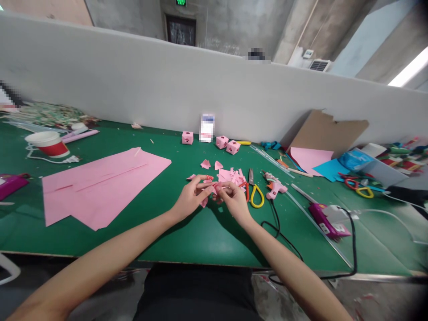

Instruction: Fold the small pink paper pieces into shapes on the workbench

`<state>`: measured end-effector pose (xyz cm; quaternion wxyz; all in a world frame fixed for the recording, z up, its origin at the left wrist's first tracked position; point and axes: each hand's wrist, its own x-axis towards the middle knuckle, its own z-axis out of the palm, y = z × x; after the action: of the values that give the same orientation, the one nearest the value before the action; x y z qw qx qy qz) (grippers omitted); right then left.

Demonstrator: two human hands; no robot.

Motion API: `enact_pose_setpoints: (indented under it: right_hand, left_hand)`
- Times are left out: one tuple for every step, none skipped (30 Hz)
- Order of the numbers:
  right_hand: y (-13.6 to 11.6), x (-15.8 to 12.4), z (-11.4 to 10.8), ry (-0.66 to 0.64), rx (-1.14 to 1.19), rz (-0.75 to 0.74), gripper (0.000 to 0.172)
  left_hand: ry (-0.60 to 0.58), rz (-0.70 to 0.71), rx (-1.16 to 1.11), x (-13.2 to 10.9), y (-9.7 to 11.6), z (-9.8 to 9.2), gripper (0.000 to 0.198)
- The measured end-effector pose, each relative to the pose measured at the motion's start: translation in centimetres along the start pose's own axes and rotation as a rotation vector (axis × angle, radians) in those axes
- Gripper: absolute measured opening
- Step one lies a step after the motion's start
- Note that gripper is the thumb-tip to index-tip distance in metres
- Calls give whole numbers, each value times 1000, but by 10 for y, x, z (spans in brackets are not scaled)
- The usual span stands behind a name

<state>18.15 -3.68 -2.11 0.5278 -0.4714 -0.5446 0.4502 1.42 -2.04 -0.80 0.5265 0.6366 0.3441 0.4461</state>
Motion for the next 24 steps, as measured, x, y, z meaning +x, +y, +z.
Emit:
enact_pose_setpoints:
  right_hand:
    - [0,0,0,14,-34,-16,36]
    - [0,0,0,25,-71,-35,35]
    - [-1,0,0,33,-110,-55,33]
    - [-2,1,-1,36,-145,-74,32]
    - [-3,1,-1,35,-173,-89,31]
    - [-4,2,-1,32,-196,-102,30]
    - [-4,2,-2,32,-211,-113,30]
    - [-4,3,-2,37,-222,-124,30]
    - [-4,4,-3,44,-232,-135,31]
    - [-4,4,-3,50,-244,-148,31]
    - [-4,5,-3,56,-259,-160,30]
    - [-4,5,-4,60,-277,-172,30]
    - [-3,6,-4,62,-297,-183,29]
    - [-3,6,-4,63,-317,-193,28]
    - [-3,6,-4,63,-336,-202,26]
    - [-3,6,-4,64,-352,-210,25]
    - [-4,5,-4,63,-365,-216,23]
    - [-4,5,-4,61,-378,-223,22]
    - [-4,4,-3,60,-390,-229,21]
    - [-5,4,-3,59,-400,-234,20]
    - [-6,3,-2,57,-404,-234,19]
    - [-6,2,-1,51,-398,-229,20]
    - [-7,1,-1,39,-379,-217,21]
    - [-8,0,0,20,-347,-201,22]
  left_hand:
    - [2,-16,-11,1,1,0,41]
    - [8,-26,-22,1,1,0,41]
    - [16,-32,-33,2,1,0,41]
    - [26,-34,-44,3,2,-1,41]
    - [36,-35,-51,3,2,-2,41]
    - [43,-34,-52,3,2,-3,41]
    - [47,-32,-47,4,2,-3,41]
    - [47,-32,-37,4,2,-4,41]
    - [44,-33,-27,4,2,-5,41]
    - [39,-35,-22,3,3,-5,41]
    - [35,-37,-24,3,3,-5,42]
    - [29,-40,-30,3,4,-5,43]
    - [22,-43,-39,3,4,-5,44]
    - [12,-47,-46,3,4,-4,44]
    - [2,-51,-51,3,4,-4,44]
    - [-9,-56,-51,3,4,-4,43]
    - [-22,-56,-46,3,3,-4,42]
    - [-33,-51,-34,3,2,-3,42]
    - [-35,-38,-17,3,1,-3,41]
    - [-30,-17,8,2,0,-3,40]
    - [-16,9,38,2,-1,-2,38]
    - [6,36,70,2,-2,-2,35]
    - [28,59,97,2,-2,-2,33]
    - [48,76,117,2,-2,-2,30]
